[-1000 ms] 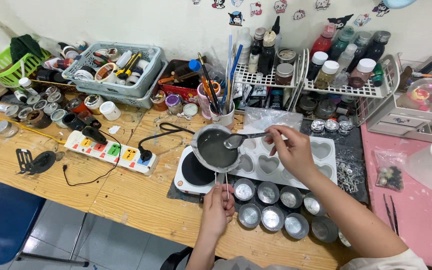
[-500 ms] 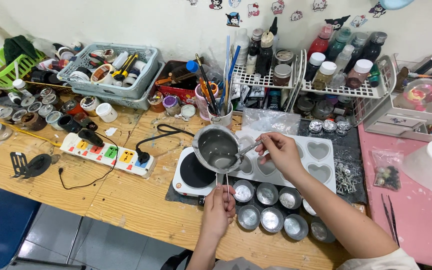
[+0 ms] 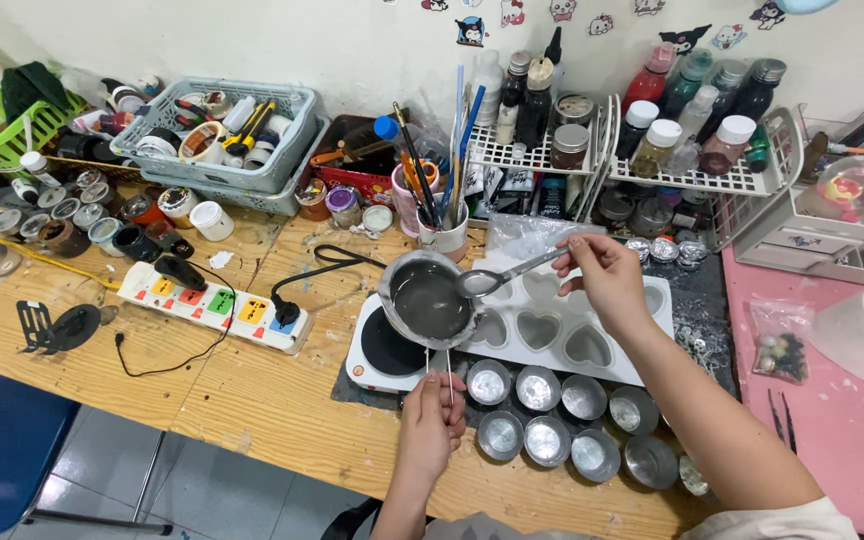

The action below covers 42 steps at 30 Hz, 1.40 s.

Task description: Pouring melted wax from a small pot into individual candle molds using a spoon.

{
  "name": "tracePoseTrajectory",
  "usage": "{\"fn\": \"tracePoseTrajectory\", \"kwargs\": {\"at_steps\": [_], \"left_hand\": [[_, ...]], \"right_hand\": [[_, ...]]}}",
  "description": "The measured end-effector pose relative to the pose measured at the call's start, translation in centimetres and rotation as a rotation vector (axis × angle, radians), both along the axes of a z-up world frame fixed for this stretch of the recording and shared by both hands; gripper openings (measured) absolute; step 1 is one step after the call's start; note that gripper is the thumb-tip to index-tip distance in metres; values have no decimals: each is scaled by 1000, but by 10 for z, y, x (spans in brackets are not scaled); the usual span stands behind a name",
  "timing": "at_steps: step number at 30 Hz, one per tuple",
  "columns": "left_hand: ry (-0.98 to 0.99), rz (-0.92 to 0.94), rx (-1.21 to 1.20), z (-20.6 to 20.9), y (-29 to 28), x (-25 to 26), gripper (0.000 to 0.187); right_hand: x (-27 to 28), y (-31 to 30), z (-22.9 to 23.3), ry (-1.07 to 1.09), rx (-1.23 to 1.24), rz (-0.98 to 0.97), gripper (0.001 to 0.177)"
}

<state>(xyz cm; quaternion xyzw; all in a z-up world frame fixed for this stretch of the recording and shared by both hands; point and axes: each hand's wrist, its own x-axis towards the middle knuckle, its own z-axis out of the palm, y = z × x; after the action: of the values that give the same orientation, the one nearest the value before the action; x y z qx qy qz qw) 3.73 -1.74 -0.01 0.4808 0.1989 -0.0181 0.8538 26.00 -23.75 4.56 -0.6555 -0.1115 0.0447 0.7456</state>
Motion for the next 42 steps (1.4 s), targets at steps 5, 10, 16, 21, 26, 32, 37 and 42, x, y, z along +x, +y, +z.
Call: {"fn": "tracePoseTrajectory", "kwargs": {"at_steps": [5,10,16,21,26,32,37,42], "left_hand": [[-1,9,26,14,2,-5,41],[8,25,28,15,3,-7,42],[-22,25,14,8,5,-7,43],[-14,9,7,11,6,-9,43],[-9,-2,-3,12,6,-13,43],[-9,-18,2,5,4,-20,41],[38,-77,14,20,-3,-26,44],[65,-171,-38,22,-13,-31,45]], "right_hand": [[12,-8,-11,-65,-40,-81,25],[8,-3,-22,-159,-166,-131,25],[-15,6,-11,-484,-416,-161,20],[-26,2,-5,-800,-595,-83,16],[-25,-5,-11,-480,-374,-163,19],[-28,-27,2,-256,-90,-210,25],[-59,-40,30,-242,-39,-236,26],[-95,-50,41,-300,-45,-243,25]]}}
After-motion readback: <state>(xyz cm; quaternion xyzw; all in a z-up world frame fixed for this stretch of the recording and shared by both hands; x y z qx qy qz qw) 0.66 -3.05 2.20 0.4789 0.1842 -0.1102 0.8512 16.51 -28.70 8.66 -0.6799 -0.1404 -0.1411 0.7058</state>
